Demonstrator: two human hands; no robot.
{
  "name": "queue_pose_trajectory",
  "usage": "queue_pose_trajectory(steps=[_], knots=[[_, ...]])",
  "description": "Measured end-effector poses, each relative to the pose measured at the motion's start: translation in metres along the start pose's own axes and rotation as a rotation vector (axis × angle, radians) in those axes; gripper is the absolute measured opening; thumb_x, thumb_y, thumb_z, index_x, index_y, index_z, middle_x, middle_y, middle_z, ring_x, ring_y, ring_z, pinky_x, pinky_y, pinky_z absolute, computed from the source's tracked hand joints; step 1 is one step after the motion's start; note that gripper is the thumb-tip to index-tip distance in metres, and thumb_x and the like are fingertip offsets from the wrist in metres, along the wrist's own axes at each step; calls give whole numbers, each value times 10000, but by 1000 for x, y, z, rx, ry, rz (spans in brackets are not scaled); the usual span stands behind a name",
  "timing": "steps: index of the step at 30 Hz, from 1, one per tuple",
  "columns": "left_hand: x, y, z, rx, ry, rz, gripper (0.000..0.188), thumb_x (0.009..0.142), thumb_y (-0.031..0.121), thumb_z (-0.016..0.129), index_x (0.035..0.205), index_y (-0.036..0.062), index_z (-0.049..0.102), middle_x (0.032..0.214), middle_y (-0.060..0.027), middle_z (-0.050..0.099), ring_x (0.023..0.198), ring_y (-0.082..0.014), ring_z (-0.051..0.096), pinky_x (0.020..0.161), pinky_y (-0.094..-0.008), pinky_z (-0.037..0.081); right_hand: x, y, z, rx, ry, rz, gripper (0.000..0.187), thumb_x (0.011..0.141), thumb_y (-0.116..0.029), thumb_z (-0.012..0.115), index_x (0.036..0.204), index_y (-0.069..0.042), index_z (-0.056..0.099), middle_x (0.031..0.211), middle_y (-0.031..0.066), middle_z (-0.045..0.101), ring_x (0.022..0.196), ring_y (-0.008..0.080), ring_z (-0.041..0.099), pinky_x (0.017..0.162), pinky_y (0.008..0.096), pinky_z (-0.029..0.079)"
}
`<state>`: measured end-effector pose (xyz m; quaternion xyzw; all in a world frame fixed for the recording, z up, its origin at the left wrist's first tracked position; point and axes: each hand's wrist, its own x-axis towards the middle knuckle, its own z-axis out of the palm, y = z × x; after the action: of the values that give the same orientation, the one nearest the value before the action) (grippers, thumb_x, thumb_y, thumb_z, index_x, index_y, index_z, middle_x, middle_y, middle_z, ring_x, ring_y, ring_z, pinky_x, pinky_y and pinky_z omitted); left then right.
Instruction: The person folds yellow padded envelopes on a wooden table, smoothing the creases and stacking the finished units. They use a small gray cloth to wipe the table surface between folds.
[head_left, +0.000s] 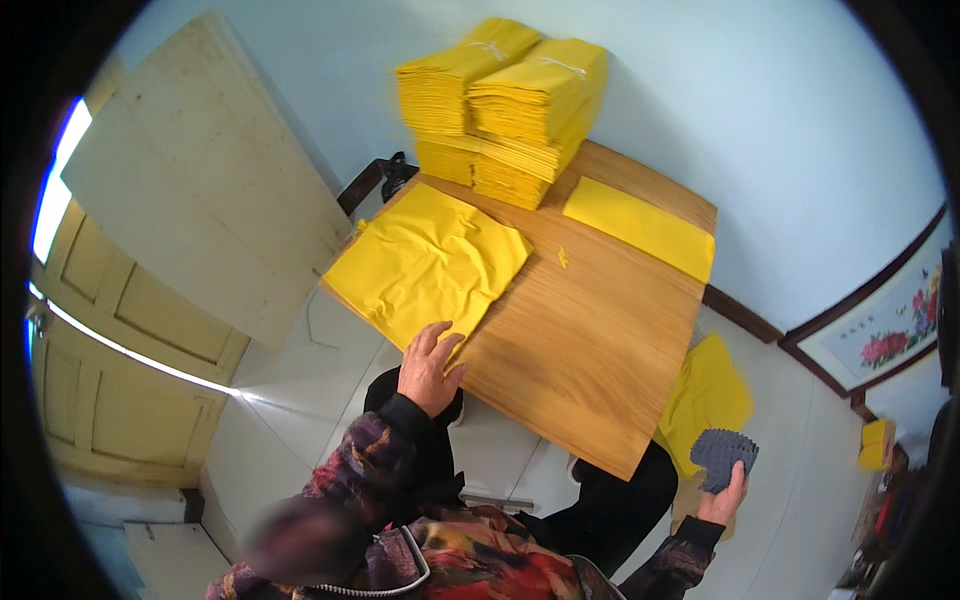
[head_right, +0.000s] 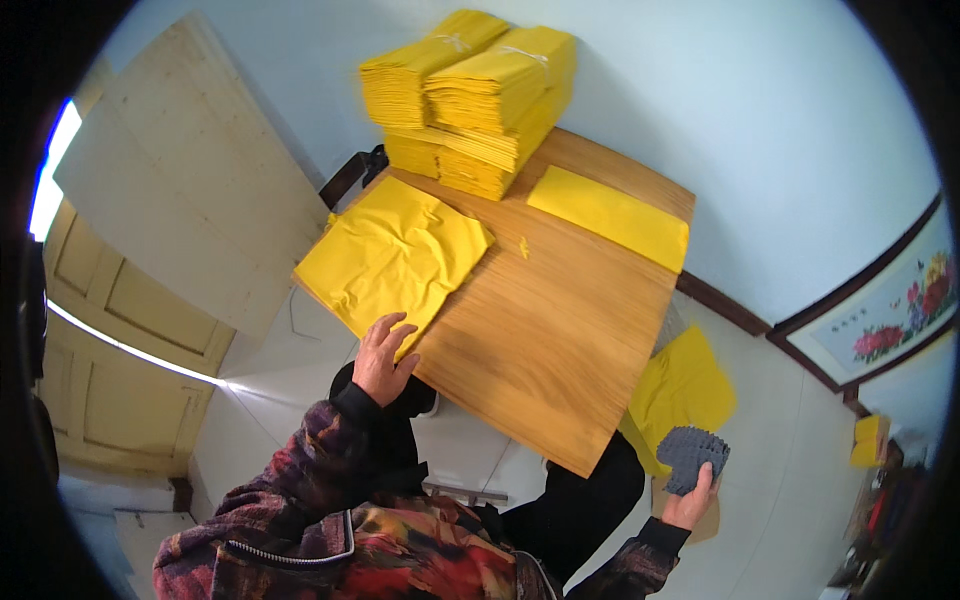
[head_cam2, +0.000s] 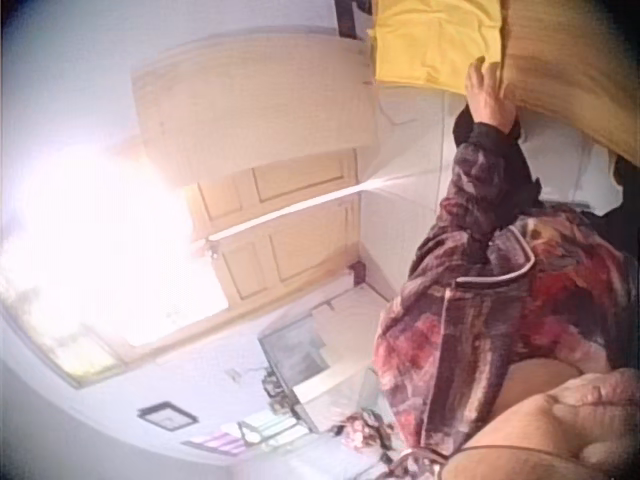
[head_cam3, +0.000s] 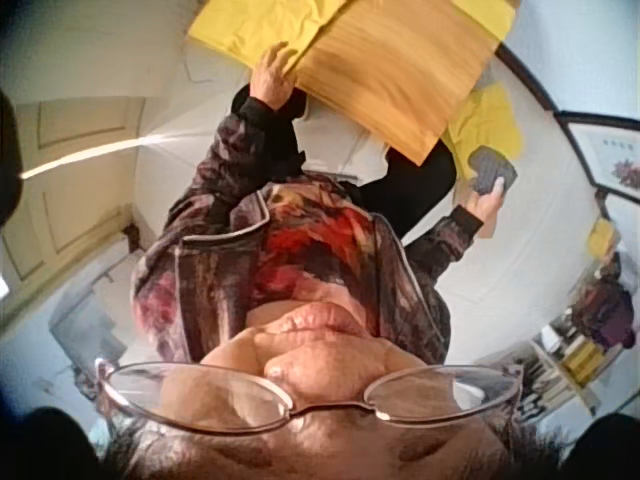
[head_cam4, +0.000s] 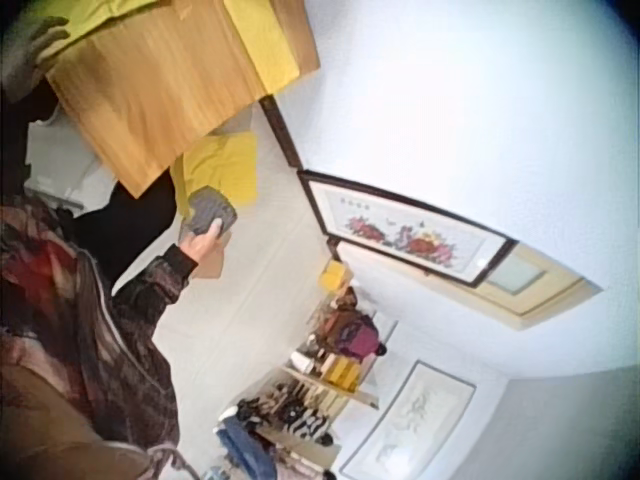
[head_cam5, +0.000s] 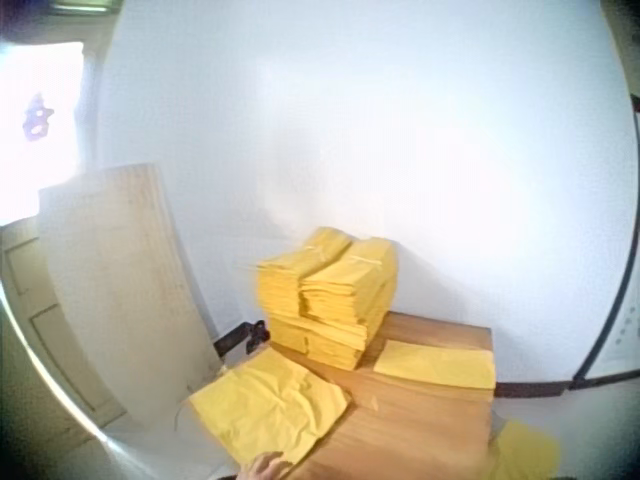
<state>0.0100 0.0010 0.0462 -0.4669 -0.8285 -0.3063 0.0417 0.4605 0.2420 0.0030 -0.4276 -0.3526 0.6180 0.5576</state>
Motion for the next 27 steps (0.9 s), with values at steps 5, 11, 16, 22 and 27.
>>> queue_pose_trajectory(steps=[5, 11, 16, 22, 27], knots=[[19, -56, -11, 174, -28, -161, 595, 753, 223, 743, 1291, 117, 512, 1457, -168, 361, 1339, -396, 339, 1076, -474, 328, -9, -13, 69, -40, -175, -50, 467, 907, -194, 594, 1297, 37, 484, 1237, 141, 576, 1116, 263, 574, 957, 398, 466], [65, -112, -14, 200, -185, -236, 641, 810, 350, 686, 1373, 149, 456, 1517, -165, 281, 1383, -360, 289, 1108, -483, 284, -24, -15, 109, -45, -269, -58, 458, 892, -166, 618, 1278, 51, 501, 1214, 154, 591, 1100, 269, 583, 966, 405, 467], [88, -128, -1, 332, -362, -276, 656, 853, 486, 593, 1421, 212, 414, 1533, -130, 268, 1417, -333, 231, 1137, -510, 199, -32, -17, 121, -66, -299, -53, 472, 883, -173, 627, 1273, 61, 501, 1203, 154, 595, 1092, 266, 584, 962, 401, 467], [80, -134, 14, 358, -319, -242, 654, 884, 507, 551, 1456, 250, 363, 1556, -114, 229, 1437, -324, 186, 1142, -509, 165, -37, -23, 127, -100, -304, -70, 470, 908, -178, 590, 1295, 62, 475, 1236, 152, 577, 1117, 266, 578, 976, 396, 460], [78, -135, 17, 359, -318, -252, 662, 886, 523, 539, 1463, 259, 350, 1563, -106, 216, 1446, -319, 163, 1147, -508, 150, -36, -18, 127, -71, -284, -62, 479, 881, -185, 622, 1266, 74, 501, 1193, 160, 594, 1078, 264, 592, 962, 397, 467]])
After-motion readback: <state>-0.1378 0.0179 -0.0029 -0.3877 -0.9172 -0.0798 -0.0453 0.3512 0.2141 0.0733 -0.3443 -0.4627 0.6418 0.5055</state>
